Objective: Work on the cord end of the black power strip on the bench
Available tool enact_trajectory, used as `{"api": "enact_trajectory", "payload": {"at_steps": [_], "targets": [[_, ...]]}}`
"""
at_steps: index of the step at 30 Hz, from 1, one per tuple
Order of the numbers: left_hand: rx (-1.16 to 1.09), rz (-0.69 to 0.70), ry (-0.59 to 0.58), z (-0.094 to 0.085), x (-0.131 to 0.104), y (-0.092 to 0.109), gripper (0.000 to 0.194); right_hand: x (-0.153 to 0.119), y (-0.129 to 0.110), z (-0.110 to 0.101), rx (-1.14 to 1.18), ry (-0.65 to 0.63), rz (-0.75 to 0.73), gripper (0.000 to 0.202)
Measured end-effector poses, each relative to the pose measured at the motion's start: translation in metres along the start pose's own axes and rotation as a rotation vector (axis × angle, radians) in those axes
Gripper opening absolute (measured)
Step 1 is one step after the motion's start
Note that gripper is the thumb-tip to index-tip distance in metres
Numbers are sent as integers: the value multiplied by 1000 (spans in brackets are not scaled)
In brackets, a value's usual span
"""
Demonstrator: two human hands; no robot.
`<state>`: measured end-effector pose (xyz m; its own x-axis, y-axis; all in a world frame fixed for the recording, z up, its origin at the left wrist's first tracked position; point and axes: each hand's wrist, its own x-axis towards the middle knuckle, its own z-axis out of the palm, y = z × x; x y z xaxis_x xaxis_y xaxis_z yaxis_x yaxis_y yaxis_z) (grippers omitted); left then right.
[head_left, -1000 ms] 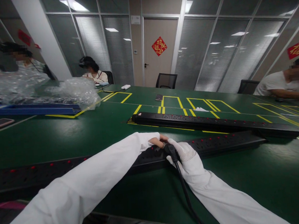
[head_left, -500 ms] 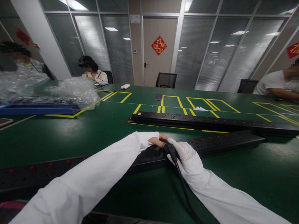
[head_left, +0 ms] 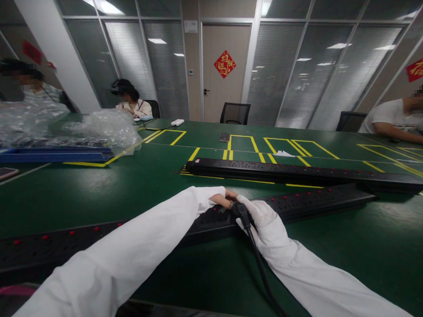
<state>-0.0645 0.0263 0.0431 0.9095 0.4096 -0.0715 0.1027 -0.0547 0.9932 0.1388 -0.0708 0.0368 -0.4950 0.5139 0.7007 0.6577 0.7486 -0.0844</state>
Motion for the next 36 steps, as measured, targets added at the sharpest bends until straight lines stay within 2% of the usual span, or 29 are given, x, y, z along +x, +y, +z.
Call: {"api": "enact_trajectory", "payload": {"at_steps": [36], "targets": [[12, -15, 7, -1, 1, -2, 31, 0, 0, -1, -13, -13, 7, 54]]}}
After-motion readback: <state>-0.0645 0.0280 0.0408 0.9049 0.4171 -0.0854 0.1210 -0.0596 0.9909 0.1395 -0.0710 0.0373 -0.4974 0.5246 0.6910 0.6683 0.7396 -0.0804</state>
